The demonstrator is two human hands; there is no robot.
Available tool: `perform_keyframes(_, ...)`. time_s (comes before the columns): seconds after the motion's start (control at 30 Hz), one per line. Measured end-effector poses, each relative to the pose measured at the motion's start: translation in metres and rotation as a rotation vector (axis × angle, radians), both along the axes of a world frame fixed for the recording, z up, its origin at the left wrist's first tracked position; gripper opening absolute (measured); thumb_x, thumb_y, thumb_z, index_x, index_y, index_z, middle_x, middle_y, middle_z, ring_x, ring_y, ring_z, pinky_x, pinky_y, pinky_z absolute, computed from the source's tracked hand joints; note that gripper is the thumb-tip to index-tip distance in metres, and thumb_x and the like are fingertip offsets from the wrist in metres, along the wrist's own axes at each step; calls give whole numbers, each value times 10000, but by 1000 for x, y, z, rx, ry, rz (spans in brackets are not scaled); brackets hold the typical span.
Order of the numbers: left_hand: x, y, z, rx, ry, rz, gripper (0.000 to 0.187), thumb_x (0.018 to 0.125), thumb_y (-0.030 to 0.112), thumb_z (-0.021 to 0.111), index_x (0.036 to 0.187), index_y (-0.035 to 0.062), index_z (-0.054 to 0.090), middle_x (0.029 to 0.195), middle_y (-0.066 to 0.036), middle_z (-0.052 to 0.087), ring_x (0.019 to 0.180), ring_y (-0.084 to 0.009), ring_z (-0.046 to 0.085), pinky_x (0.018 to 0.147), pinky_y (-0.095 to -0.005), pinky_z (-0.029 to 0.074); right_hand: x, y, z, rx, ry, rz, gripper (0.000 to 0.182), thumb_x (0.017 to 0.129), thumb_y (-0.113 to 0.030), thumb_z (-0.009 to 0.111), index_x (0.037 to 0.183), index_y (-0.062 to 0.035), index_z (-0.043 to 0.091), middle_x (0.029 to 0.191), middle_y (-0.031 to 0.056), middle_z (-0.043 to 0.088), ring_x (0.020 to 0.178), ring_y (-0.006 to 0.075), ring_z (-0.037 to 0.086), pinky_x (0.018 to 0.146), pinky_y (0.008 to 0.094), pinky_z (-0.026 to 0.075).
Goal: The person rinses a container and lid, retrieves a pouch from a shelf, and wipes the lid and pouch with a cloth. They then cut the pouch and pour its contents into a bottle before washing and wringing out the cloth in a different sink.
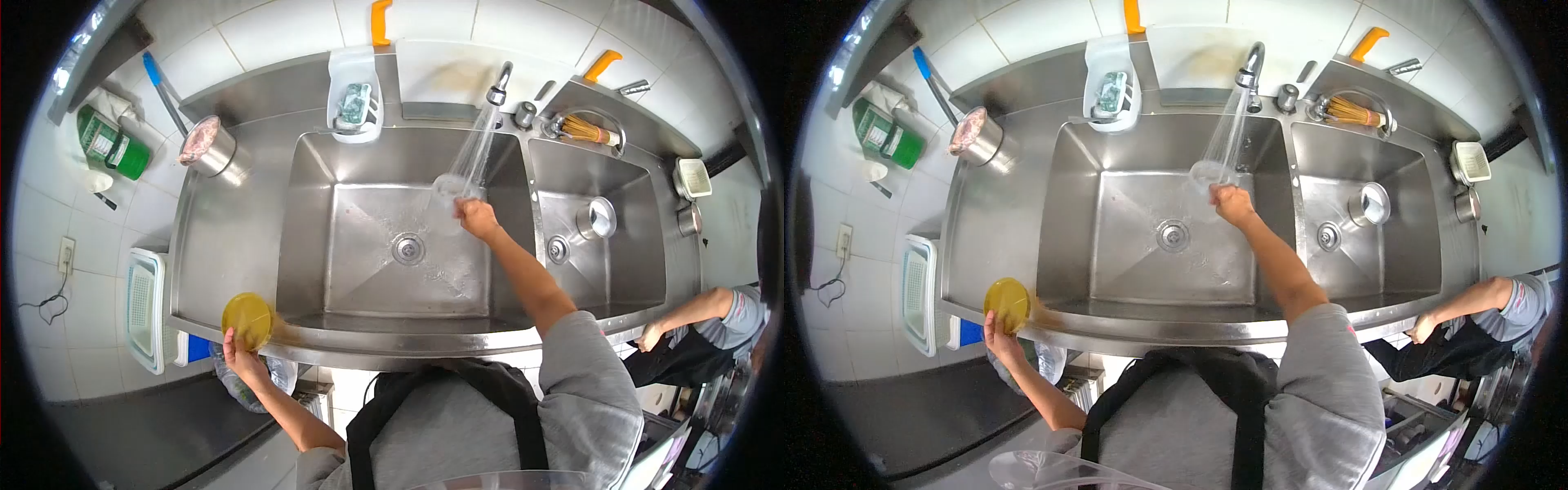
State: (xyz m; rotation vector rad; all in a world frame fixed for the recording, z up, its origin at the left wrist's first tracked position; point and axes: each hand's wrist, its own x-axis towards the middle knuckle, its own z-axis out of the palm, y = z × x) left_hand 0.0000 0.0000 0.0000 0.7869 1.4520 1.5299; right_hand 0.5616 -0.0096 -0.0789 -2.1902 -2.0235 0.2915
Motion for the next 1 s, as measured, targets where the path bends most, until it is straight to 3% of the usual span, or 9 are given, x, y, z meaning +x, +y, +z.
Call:
perform_keyframes(0.17, 1, -12, 9, 31, -10, 5, 252, 820, -6, 469, 1045, 68, 555, 1034, -75, 568, 890, -184, 580, 680, -277, 491, 2, -21, -15, -49, 198, -23, 206, 740, -185, 596, 915, -96, 532, 818, 85, 605, 852, 282, 570, 701, 397, 465)
perform_keyframes(0.33, 6, -7, 9, 3, 6, -16, 242, 825, 3, 480, 1047, 65, 553, 1030, -79, 569, 878, -189, 587, 684, -287, 499, 7, -18, -30, 71, -126, -67, 225, 718, -211, 613, 895, -86, 550, 829, 86, 599, 904, 295, 533, 754, 399, 430)
perform_keyframes(0.43, 12, -7, 13, 25, 4, -3, 240, 824, 0, 484, 1045, 63, 554, 1028, -87, 569, 873, -190, 588, 674, -287, 504, 21, -11, -46, 58, 217, -136, 242, 773, -240, 587, 954, -87, 538, 938, 86, 583, 939, 268, 511, 763, 406, 413)
perform_keyframes(0.5, 13, -4, 12, 41, -5, -13, 240, 824, -7, 481, 1044, 59, 552, 1026, -92, 568, 875, -191, 589, 669, -289, 508, 24, -5, -50, -78, 1190, -872, 270, 843, -277, 526, 1035, -88, 507, 1048, 96, 534, 949, 262, 498, 801, 436, 404)
perform_keyframes(0.53, 14, -4, 13, 45, -4, -14, 240, 824, -7, 481, 1044, 59, 552, 1026, -92, 568, 875, -191, 589, 669, -289, 508, 20, -4, -39, -75, 1193, -871, 270, 843, -277, 526, 1035, -88, 507, 1048, 96, 534, 949, 262, 498, 801, 436, 404)
perform_keyframes(0.6, 17, -3, 16, 47, -7, -59, 241, 825, -13, 473, 1042, 56, 551, 1031, -90, 566, 877, -196, 589, 674, -292, 513, 16, -1, -26, -180, 1959, -984, 290, 903, -330, 422, 1048, -91, 498, 1084, 77, 511, 1037, 255, 459, 775, 422, 450)
perform_keyframes(0.73, 20, -1, 21, 33, 14, -33, 244, 825, -17, 467, 1043, 53, 550, 1038, -91, 563, 879, -196, 589, 672, -292, 516, 8, 20, -37, 108, 2310, -919, 309, 905, -331, 403, 1018, -61, 502, 1070, 124, 522, 982, 261, 507, 740, 356, 504)
perform_keyframes(0.9, 17, -6, 24, 47, 0, -27, 238, 830, -16, 462, 1038, 54, 554, 1034, -92, 563, 871, -193, 591, 670, -291, 517, 33, 14, -59, 497, 2425, -1531, 250, 878, -308, 417, 923, -87, 523, 816, 144, 570, 636, 185, 575, 497, 199, 522)
perform_keyframes(1.0, 6, -9, 13, 50, -40, -40, 242, 833, -14, 446, 1044, 48, 548, 1044, -94, 559, 903, -212, 583, 690, -323, 520, 51, -14, -60, 332, 2350, -1300, 157, 847, -268, 453, 836, -145, 550, 742, 61, 556, 591, 156, 549, 422, 177, 460)
